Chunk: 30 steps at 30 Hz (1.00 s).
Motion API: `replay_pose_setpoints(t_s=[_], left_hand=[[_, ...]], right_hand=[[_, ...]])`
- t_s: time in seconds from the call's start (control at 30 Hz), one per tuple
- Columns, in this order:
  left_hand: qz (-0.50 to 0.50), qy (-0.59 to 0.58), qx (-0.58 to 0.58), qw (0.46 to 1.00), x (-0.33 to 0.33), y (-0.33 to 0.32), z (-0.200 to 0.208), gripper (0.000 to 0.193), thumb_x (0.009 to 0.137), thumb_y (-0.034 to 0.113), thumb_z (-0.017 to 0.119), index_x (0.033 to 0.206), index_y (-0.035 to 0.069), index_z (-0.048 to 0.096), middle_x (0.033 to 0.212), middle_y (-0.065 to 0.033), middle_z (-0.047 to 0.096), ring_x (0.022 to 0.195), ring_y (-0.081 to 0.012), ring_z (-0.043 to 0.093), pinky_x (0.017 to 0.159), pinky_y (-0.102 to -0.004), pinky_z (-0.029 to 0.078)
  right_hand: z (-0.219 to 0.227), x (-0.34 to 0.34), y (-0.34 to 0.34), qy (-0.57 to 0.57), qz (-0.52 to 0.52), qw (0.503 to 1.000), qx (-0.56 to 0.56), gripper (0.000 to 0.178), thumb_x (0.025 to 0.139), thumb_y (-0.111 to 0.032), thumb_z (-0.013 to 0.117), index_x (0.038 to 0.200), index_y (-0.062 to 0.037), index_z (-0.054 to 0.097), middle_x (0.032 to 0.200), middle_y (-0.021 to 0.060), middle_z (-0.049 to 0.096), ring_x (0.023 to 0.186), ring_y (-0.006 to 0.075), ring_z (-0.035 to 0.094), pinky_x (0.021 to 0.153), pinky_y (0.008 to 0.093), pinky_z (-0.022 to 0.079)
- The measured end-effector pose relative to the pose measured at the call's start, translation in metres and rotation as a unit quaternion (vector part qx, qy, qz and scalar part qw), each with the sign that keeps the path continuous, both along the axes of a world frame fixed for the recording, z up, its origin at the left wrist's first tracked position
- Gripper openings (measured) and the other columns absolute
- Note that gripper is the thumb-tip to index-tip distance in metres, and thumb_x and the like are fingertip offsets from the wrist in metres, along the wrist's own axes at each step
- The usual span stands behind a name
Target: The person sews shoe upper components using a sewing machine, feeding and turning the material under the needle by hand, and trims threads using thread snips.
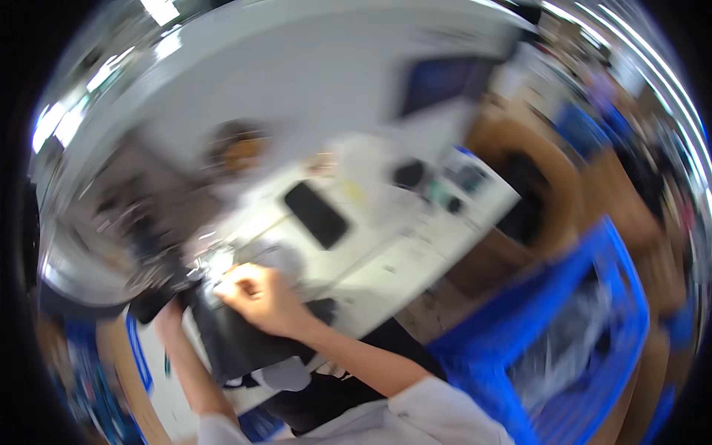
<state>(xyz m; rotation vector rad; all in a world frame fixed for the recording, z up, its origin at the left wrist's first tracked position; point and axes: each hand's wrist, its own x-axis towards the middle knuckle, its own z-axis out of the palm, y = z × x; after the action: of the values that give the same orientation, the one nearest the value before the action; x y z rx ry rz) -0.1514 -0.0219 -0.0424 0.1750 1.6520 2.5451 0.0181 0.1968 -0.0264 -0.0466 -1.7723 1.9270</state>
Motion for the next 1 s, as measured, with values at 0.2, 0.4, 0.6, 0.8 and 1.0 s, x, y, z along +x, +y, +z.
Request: replay_pose_setpoints(t_s=[0.2,0.4,0.6,0.8,1.0], left_hand=[[-0.286,0.105,-0.125,0.944,-0.042,0.037,-0.018,0.026,0.091,0.018,0.054,0.108,0.001,0.062,0.103,-0.0094,0.064,0.096,-0.0205,0.059,0.085,-0.0353,0.052],[-0.2,0.293,-0.255,0.9,-0.063,-0.019,-0.037,0.026,0.091,0.018,0.054,0.108,0.0,0.062,0.103,-0.0103,0.064,0.095,-0.0222,0.06,0.085,-0.0354,0.051],[-0.03,0.436,-0.385,0.813,-0.068,-0.13,-0.062,0.026,0.091,0.018,0.055,0.108,0.0,0.062,0.103,-0.0113,0.064,0.094,-0.0239,0.06,0.086,-0.0354,0.051],[0.149,0.531,-0.496,0.671,-0.034,-0.234,-0.105,0.027,0.09,0.017,0.056,0.108,-0.001,0.062,0.103,-0.0122,0.064,0.093,-0.0257,0.061,0.086,-0.0355,0.05],[0.124,0.445,-0.633,0.621,0.049,-0.188,-0.104,0.042,0.089,0.026,0.057,0.119,-0.004,0.055,0.116,-0.0202,0.058,0.104,-0.0358,0.056,0.093,-0.0425,0.045]], right_hand=[[-0.004,-0.012,-0.002,0.049,-0.033,0.998,0.001,0.023,0.081,-0.02,0.069,0.076,0.0012,0.061,0.059,0.0093,0.054,0.055,0.0148,0.05,0.054,0.0325,0.04],[-0.012,-0.005,-0.015,-0.001,-0.024,0.999,0.04,0.057,0.059,-0.045,0.079,0.079,0.0046,0.06,0.076,0.0225,0.063,0.074,0.0365,0.062,0.065,0.0405,0.048],[0.015,0.029,-0.049,0.145,0.014,0.968,0.202,0.053,0.046,-0.039,0.083,0.077,-0.0024,0.06,0.071,0.0134,0.059,0.073,0.0354,0.059,0.065,0.0429,0.046],[0.052,0.099,-0.044,0.142,-0.008,0.825,0.546,0.023,0.07,-0.022,0.067,0.073,-0.0007,0.06,0.069,0.0132,0.061,0.066,0.0285,0.063,0.054,0.0388,0.049],[-0.067,0.092,-0.023,0.115,-0.059,0.68,0.722,0.013,0.068,-0.023,0.064,0.063,-0.0102,0.065,0.068,0.0009,0.058,0.07,0.0179,0.054,0.057,0.0292,0.04]])
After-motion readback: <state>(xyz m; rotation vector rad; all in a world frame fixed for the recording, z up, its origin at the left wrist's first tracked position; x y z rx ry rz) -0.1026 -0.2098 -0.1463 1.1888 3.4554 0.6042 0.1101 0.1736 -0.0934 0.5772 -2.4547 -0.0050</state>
